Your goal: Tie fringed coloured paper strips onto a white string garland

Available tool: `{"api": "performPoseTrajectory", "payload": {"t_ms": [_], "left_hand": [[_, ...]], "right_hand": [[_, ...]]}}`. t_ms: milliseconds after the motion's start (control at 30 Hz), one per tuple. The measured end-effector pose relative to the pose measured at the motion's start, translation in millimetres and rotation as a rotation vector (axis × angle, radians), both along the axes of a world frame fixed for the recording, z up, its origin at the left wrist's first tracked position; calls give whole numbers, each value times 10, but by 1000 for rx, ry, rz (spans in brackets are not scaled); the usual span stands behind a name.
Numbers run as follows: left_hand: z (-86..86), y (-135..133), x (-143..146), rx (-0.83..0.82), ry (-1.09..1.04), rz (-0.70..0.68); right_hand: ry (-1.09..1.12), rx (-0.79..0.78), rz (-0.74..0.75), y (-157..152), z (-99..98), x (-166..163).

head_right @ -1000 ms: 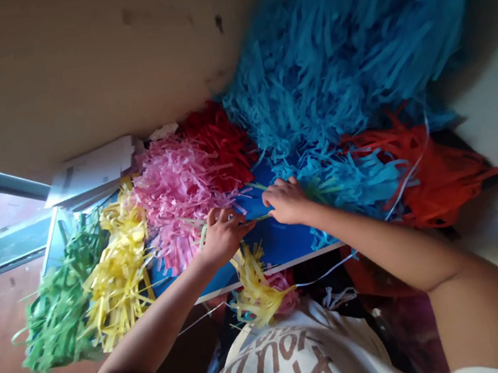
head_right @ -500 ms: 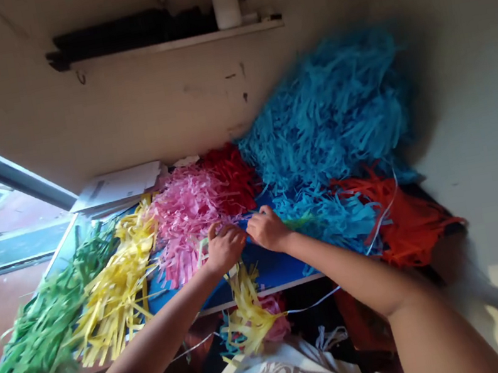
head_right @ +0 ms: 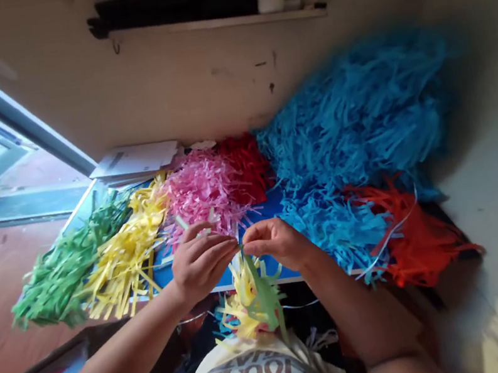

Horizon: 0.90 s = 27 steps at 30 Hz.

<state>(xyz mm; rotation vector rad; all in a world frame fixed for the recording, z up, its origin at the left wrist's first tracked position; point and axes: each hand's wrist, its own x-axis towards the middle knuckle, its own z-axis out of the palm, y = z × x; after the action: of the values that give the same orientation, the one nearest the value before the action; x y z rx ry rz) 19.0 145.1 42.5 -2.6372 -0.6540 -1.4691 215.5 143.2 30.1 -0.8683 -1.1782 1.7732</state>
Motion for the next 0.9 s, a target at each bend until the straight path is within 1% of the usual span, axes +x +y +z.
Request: {"api": "performPoseTrajectory", "payload": {"t_ms": [67,133,233,300,367,500,567,633,667,700,733,767,800,833,900], "left_hand": [[-102,-91,97,-127,-103,20],[-187,-172,182,-259,-204,57],[-287,-247,262,-390,-334,77],[-336,-270,289,-446,-376,49],[-373,-278,311,-493,-384,29],[-432,-260,337,-534,-381,37],[-449,-220,297,-580,-396,57],[-444,-147,201,-715,-484,79],[-433,-99,139,-824,-565,73],[-417,-46,77,-953,-663,52],[-398,8,20,-1088,-763,15],[-379,58,-24,-1209,-853,-34],[-364,101,-53,-1302,-919,-87],[-355,134,-67,-1365,-962,-130],[-363,165,-60,-1405,-1005,-179]], "right_hand": [[113,-21,-124,-134,-106,-79],[181,-21,-266,-242,-186,-148],[172,-26,-447,-305,-276,-215],[135,-34,-491,-299,-319,-234],[88,-2,-504,-300,-352,-250],[-65,153,-585,-368,-398,-281],[-196,254,-588,-314,-419,-213],[-359,334,-589,-85,-452,-17],[-469,362,-590,100,-480,126],[-586,385,-630,322,-520,287],[-769,415,-654,565,-572,449],[-1005,454,-597,809,-634,597],[-1244,484,-467,1038,-702,717],[-1300,477,-409,1238,-773,800],[-1401,468,-300,1521,-901,858]]}}
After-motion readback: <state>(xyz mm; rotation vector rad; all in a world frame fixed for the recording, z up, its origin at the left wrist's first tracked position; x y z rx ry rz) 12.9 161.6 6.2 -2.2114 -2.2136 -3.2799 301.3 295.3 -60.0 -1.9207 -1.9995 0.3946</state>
